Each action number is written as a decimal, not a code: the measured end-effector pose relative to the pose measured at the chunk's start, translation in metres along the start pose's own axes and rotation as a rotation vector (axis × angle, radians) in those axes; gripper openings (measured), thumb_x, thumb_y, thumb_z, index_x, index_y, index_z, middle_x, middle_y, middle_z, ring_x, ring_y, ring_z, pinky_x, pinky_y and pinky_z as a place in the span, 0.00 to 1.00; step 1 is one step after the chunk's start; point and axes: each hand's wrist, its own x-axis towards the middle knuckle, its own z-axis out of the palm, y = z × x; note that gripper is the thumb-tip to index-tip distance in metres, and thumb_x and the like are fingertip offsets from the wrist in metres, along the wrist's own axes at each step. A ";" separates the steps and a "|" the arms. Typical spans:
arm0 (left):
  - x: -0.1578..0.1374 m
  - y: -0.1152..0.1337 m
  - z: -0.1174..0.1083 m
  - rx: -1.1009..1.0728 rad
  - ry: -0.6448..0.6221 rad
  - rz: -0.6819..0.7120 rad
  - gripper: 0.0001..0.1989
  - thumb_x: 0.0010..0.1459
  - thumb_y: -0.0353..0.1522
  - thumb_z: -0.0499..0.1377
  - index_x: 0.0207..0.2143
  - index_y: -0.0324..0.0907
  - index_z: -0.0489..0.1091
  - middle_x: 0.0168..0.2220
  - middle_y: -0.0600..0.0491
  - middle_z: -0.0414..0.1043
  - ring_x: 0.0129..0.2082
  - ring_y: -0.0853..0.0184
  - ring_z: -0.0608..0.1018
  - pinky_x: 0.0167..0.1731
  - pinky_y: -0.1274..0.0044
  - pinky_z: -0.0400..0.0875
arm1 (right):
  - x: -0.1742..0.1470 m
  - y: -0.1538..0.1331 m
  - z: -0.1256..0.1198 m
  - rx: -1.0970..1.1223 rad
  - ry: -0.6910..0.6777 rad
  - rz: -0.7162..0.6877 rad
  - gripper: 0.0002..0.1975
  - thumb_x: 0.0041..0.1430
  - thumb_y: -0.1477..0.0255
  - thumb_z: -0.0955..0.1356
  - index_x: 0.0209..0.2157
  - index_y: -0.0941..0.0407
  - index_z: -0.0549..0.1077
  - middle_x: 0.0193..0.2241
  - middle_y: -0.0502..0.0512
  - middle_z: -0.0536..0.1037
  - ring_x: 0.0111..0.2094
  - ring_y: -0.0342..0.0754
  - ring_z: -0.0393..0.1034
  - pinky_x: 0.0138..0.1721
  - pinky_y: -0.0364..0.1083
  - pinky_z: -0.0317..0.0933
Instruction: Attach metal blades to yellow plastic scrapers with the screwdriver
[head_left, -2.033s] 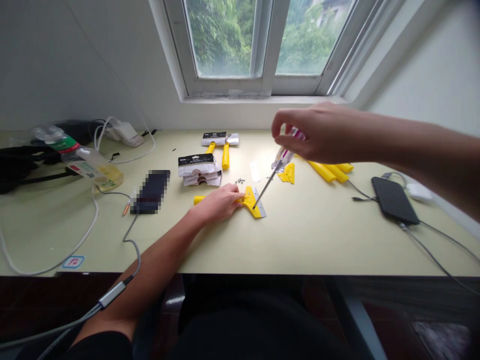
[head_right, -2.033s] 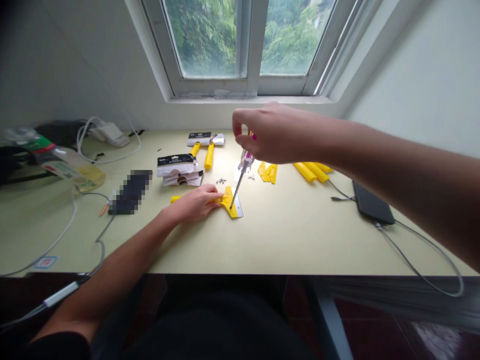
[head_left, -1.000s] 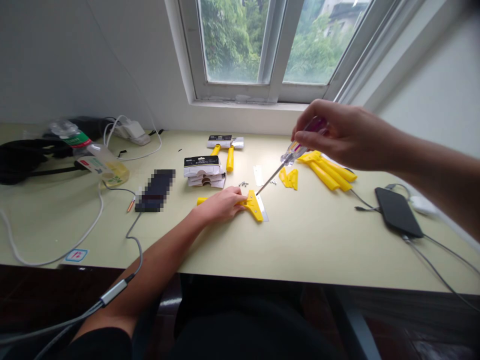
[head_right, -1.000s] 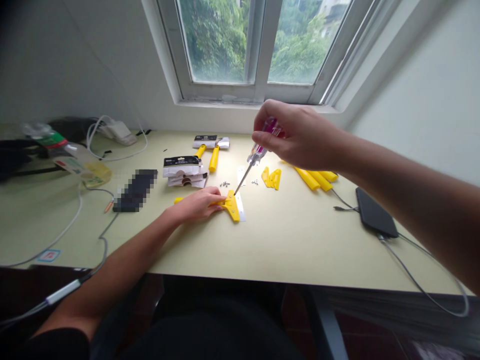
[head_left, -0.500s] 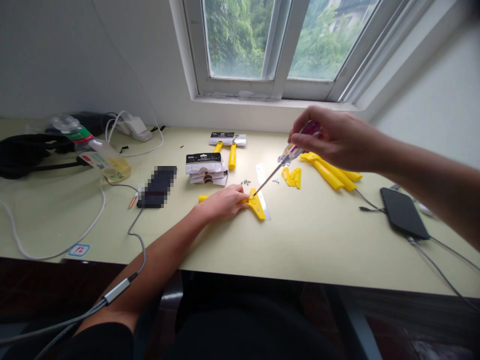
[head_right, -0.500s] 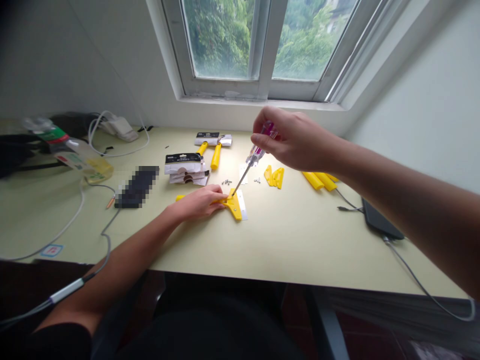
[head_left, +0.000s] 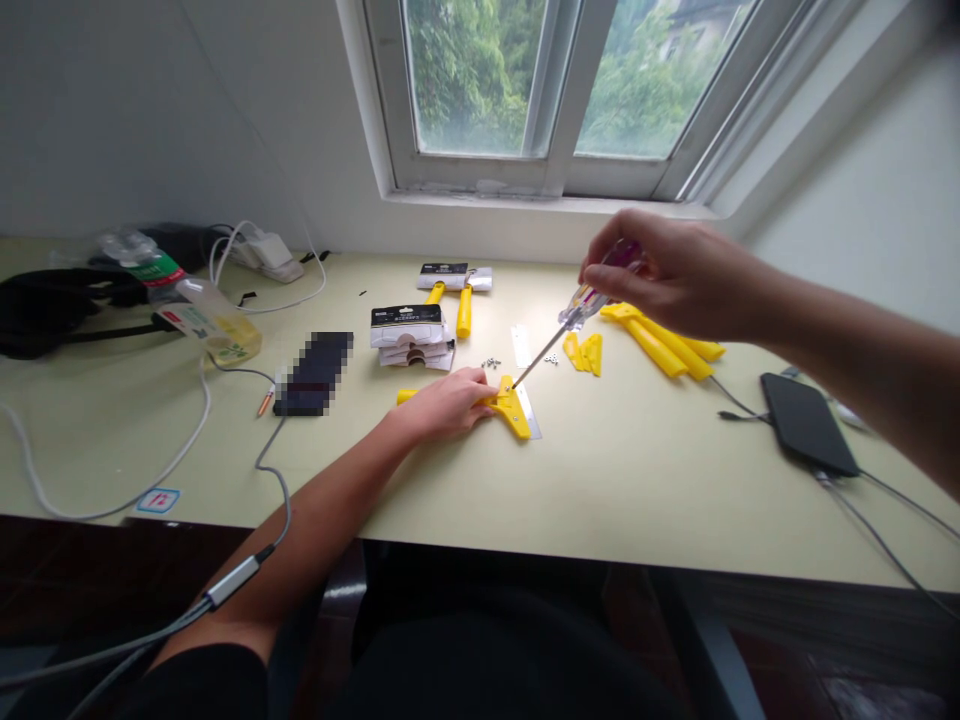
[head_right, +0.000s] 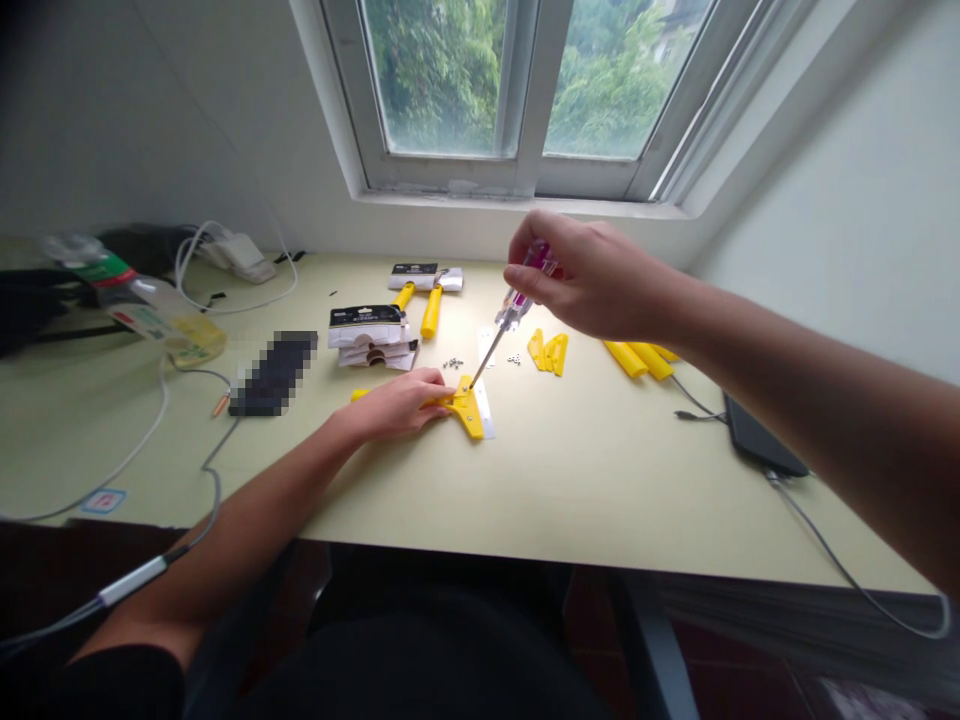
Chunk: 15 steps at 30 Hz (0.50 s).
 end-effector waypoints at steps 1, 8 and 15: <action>0.000 0.000 0.000 0.000 0.001 0.001 0.10 0.63 0.36 0.55 0.42 0.43 0.73 0.40 0.48 0.68 0.41 0.62 0.72 0.42 0.71 0.68 | 0.000 0.000 0.000 -0.002 -0.003 0.001 0.10 0.60 0.62 0.65 0.37 0.55 0.67 0.31 0.56 0.77 0.30 0.48 0.70 0.31 0.47 0.60; 0.000 -0.002 0.001 0.010 0.014 0.015 0.10 0.63 0.35 0.55 0.44 0.43 0.73 0.41 0.48 0.68 0.41 0.63 0.72 0.42 0.71 0.68 | -0.003 -0.005 -0.010 -0.123 0.033 0.027 0.07 0.58 0.68 0.64 0.39 0.55 0.66 0.29 0.55 0.76 0.28 0.47 0.67 0.31 0.47 0.57; -0.002 -0.006 -0.011 0.035 0.066 0.042 0.12 0.63 0.34 0.55 0.46 0.42 0.73 0.41 0.47 0.69 0.40 0.63 0.72 0.41 0.72 0.68 | 0.000 0.009 0.025 -0.056 -0.269 -0.071 0.08 0.55 0.70 0.63 0.36 0.51 0.72 0.30 0.53 0.77 0.30 0.49 0.69 0.32 0.48 0.60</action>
